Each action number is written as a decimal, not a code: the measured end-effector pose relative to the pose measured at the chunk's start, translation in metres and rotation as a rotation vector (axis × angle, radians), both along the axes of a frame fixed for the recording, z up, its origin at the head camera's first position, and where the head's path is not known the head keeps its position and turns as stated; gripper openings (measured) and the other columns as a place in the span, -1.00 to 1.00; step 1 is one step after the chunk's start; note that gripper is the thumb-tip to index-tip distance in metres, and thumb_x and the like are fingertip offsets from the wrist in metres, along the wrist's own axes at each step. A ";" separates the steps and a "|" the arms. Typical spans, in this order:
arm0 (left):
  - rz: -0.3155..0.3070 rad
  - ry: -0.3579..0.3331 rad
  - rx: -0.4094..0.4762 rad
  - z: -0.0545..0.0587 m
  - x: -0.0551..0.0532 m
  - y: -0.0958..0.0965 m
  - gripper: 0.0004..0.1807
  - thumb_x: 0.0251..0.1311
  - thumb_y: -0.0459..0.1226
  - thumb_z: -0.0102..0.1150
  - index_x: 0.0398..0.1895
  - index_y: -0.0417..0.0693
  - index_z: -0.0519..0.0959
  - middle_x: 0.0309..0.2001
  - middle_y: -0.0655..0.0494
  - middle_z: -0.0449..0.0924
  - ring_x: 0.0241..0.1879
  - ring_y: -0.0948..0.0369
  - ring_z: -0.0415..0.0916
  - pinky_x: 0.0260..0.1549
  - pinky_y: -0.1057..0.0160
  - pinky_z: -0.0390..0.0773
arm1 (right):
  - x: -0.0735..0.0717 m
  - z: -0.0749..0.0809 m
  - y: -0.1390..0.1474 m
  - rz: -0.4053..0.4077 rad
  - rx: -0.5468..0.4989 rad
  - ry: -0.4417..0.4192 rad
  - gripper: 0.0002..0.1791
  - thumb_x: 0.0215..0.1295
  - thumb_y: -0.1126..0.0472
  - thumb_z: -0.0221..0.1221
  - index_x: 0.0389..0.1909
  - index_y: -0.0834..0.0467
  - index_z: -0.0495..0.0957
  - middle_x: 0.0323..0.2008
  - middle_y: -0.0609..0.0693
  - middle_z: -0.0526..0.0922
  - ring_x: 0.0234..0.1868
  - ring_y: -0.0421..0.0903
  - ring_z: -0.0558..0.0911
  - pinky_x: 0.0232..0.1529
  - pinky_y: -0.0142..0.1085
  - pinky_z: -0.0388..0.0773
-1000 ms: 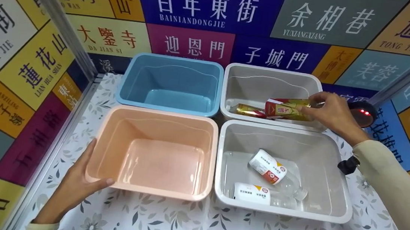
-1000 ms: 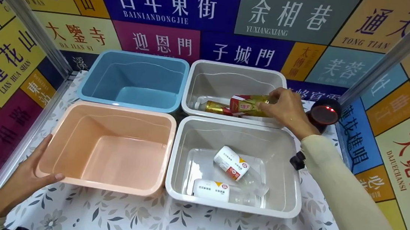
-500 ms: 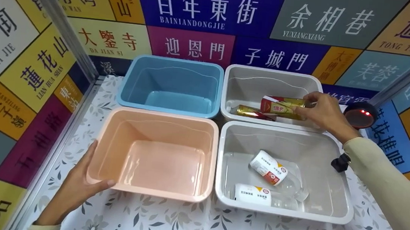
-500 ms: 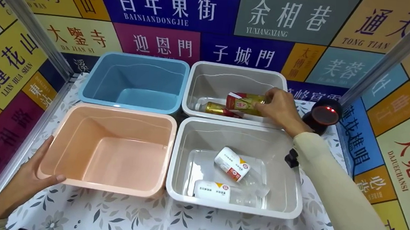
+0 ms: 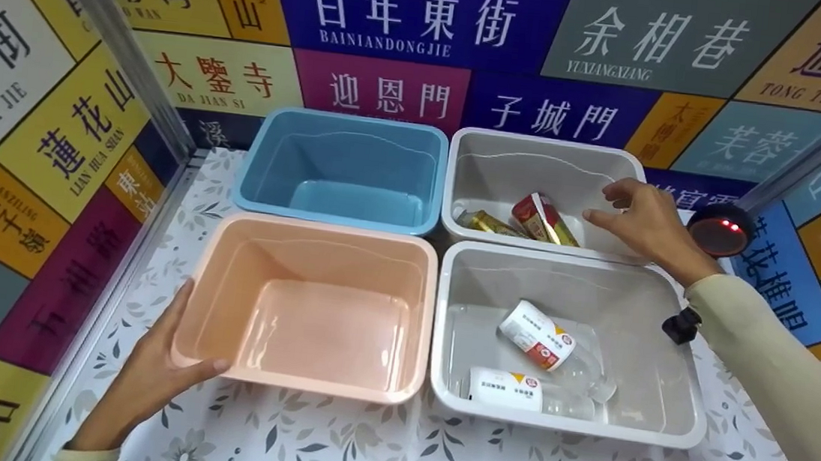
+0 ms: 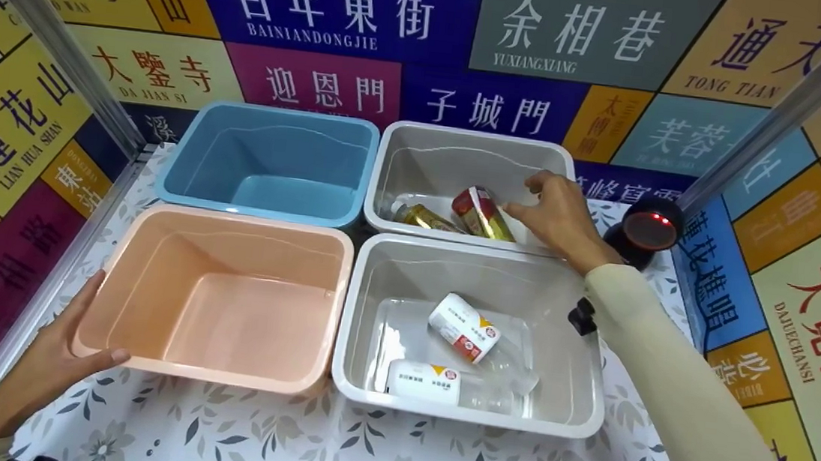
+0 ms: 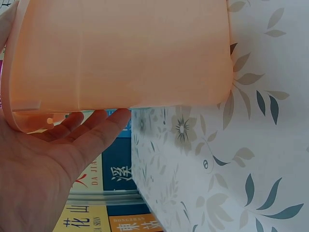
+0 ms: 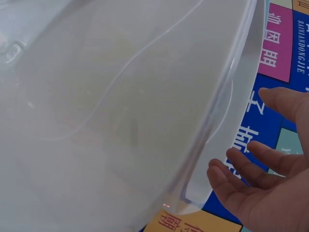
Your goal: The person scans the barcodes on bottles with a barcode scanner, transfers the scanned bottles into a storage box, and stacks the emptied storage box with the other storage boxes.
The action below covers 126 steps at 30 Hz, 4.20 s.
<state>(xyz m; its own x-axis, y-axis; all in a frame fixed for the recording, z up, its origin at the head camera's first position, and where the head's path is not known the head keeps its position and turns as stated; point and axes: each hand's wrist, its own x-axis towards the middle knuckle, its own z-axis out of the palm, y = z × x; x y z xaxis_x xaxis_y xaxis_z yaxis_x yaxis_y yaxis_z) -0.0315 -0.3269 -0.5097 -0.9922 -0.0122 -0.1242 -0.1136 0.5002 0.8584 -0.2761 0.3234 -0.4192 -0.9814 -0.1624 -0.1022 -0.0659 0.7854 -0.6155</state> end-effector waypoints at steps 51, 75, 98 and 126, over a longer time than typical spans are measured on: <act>-0.009 0.013 -0.006 -0.002 0.001 -0.001 0.44 0.21 -0.18 0.66 0.84 0.44 -0.31 0.79 -0.23 -0.13 0.46 -0.27 0.36 0.41 -0.41 0.32 | 0.077 -0.019 -0.036 0.189 -0.136 0.270 -0.67 0.34 0.24 0.55 0.04 0.29 0.80 -0.04 0.17 0.82 0.01 0.13 0.78 0.02 -0.63 0.52; -0.004 -0.006 -0.031 -0.001 0.001 -0.001 0.44 0.24 -0.14 0.64 0.84 0.43 -0.35 0.77 -0.29 -0.07 0.45 -0.28 0.37 0.37 -0.41 0.38 | 0.099 -0.048 -0.037 0.337 -0.088 0.230 -0.73 0.33 0.30 0.53 0.01 0.25 0.79 -0.08 0.11 0.83 -0.10 0.12 0.79 0.01 0.06 0.74; -0.008 0.013 0.003 -0.001 0.000 0.001 0.43 0.21 -0.19 0.65 0.84 0.44 -0.30 0.79 -0.21 -0.14 0.53 -0.28 0.27 0.45 -0.44 0.25 | 0.100 -0.077 -0.039 0.367 0.003 0.165 -0.70 0.31 0.24 0.54 -0.04 0.32 0.78 -0.13 0.18 0.82 -0.08 0.14 0.77 0.00 0.13 0.71; -0.015 0.028 -0.033 -0.002 0.002 -0.002 0.42 0.21 -0.19 0.65 0.84 0.48 -0.27 0.79 -0.21 -0.11 0.55 -0.28 0.25 0.47 -0.14 0.35 | 0.096 -0.092 -0.042 0.500 0.087 0.131 -0.74 0.19 0.28 0.57 -0.15 0.29 0.80 -0.29 0.05 0.78 -0.22 0.04 0.73 -0.12 -0.04 0.70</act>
